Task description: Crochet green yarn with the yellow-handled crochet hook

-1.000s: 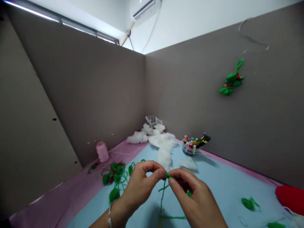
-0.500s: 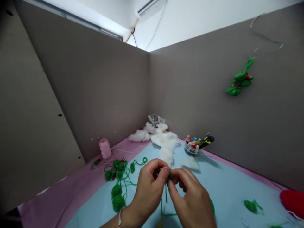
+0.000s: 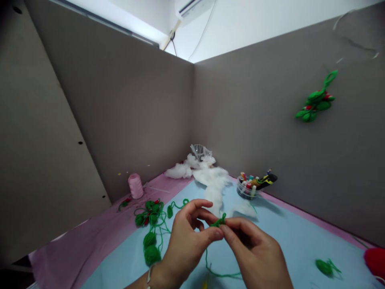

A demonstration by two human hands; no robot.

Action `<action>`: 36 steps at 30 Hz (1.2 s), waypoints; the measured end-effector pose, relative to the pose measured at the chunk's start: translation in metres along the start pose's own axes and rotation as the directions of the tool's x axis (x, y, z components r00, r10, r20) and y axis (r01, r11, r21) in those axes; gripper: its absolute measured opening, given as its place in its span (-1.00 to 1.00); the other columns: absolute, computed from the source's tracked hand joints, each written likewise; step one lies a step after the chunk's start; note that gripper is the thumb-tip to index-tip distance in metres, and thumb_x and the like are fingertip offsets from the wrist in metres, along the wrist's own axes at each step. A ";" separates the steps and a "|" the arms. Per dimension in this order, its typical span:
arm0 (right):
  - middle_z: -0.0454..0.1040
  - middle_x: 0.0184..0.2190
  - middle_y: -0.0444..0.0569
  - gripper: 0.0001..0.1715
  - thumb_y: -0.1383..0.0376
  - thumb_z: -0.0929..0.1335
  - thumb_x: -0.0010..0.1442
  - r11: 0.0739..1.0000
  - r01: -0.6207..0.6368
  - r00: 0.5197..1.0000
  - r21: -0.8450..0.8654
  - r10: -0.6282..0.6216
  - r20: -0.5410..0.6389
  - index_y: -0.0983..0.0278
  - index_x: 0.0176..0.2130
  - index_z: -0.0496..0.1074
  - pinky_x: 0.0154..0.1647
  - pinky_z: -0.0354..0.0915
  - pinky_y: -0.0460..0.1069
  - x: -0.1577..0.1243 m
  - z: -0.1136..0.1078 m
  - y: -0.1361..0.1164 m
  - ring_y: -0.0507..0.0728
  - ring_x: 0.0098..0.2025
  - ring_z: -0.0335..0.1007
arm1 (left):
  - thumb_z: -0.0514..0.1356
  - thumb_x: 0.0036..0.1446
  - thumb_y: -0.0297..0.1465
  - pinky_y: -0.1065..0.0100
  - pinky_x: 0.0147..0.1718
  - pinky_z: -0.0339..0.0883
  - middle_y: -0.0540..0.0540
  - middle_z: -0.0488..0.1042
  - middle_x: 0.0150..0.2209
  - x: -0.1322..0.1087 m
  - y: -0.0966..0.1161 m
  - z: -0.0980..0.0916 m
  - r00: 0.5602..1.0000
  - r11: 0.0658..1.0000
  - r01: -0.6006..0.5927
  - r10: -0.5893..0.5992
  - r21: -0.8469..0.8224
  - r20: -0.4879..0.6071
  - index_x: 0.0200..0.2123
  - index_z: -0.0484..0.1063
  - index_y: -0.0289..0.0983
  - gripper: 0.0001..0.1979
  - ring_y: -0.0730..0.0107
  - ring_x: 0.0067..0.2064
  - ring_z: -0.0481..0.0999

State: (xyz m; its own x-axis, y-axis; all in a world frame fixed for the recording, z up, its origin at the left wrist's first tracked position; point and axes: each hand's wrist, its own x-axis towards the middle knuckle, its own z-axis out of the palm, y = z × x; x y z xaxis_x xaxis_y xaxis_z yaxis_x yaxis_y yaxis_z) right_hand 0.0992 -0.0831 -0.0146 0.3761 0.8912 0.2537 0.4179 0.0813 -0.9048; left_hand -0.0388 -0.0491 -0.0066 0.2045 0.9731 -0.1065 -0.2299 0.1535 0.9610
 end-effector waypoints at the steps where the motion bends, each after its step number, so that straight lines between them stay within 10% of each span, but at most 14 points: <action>1: 0.58 -0.49 -0.01 -0.57 -0.12 0.43 -0.09 0.998 0.018 1.000 -0.058 -0.019 -0.003 0.17 -0.53 0.58 -0.49 0.45 -0.07 -0.001 -0.002 0.003 0.18 -0.46 0.53 | 0.39 -0.29 -0.62 0.40 -0.38 0.17 0.05 0.54 -0.44 0.000 0.000 0.000 1.000 1.000 0.010 -0.010 0.012 -0.009 -0.18 0.47 -0.29 -0.51 0.50 -0.43 0.37; 8: 0.40 -0.65 -0.13 -0.56 -0.12 0.35 0.02 0.972 0.127 0.992 -0.196 -0.122 0.036 0.16 -0.56 0.49 -0.59 0.31 -0.10 -0.004 0.001 0.007 0.05 -0.63 0.31 | 0.29 -0.11 -0.62 0.40 -0.28 0.22 0.03 0.47 -0.40 0.002 -0.004 0.002 0.999 0.992 -0.045 0.048 -0.115 0.025 -0.20 0.44 -0.30 -0.67 0.49 -0.34 0.41; 13: 0.60 -0.37 -0.03 -0.49 -0.18 0.39 -0.08 0.989 -0.009 0.999 -0.149 0.001 -0.052 0.16 -0.39 0.58 -0.43 0.44 -0.06 -0.003 0.004 0.008 0.19 -0.33 0.55 | 0.30 -0.12 -0.59 0.43 -0.32 0.21 0.07 0.39 -0.43 0.000 -0.007 0.001 0.997 0.984 -0.025 0.038 -0.176 0.072 -0.25 0.33 -0.27 -0.67 0.51 -0.37 0.35; 22: 0.56 -0.43 -0.03 -0.57 -0.02 0.53 -0.20 0.987 -0.011 0.980 0.161 0.042 -0.193 0.20 -0.41 0.49 -0.37 0.49 -0.09 -0.006 0.007 0.000 0.15 -0.37 0.55 | 0.19 -0.07 -0.63 0.38 -0.31 0.25 -0.02 0.49 -0.44 -0.004 -0.006 0.002 0.973 0.975 -0.220 0.217 0.030 0.074 -0.48 0.49 -0.26 -0.83 0.40 -0.32 0.43; 36: 0.57 -0.38 0.04 -0.54 -0.09 0.50 -0.08 0.994 -0.001 0.999 0.105 0.005 -0.036 0.22 -0.38 0.55 -0.36 0.49 -0.09 -0.010 0.000 0.009 0.16 -0.36 0.54 | 0.35 -0.01 -0.53 0.15 -0.07 0.26 -0.08 0.61 -0.41 -0.004 -0.006 -0.007 0.895 0.817 -0.421 0.444 0.394 0.037 -0.45 0.64 -0.16 -0.87 0.21 -0.25 0.54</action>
State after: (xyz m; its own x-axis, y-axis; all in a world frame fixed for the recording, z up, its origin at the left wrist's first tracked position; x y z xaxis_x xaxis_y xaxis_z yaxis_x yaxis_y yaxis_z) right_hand 0.0990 -0.0908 -0.0254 0.4073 0.8751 0.2614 0.3284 0.1267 -0.9360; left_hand -0.0446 -0.0524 -0.0135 0.1167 0.9330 0.3404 0.1012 -0.3522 0.9304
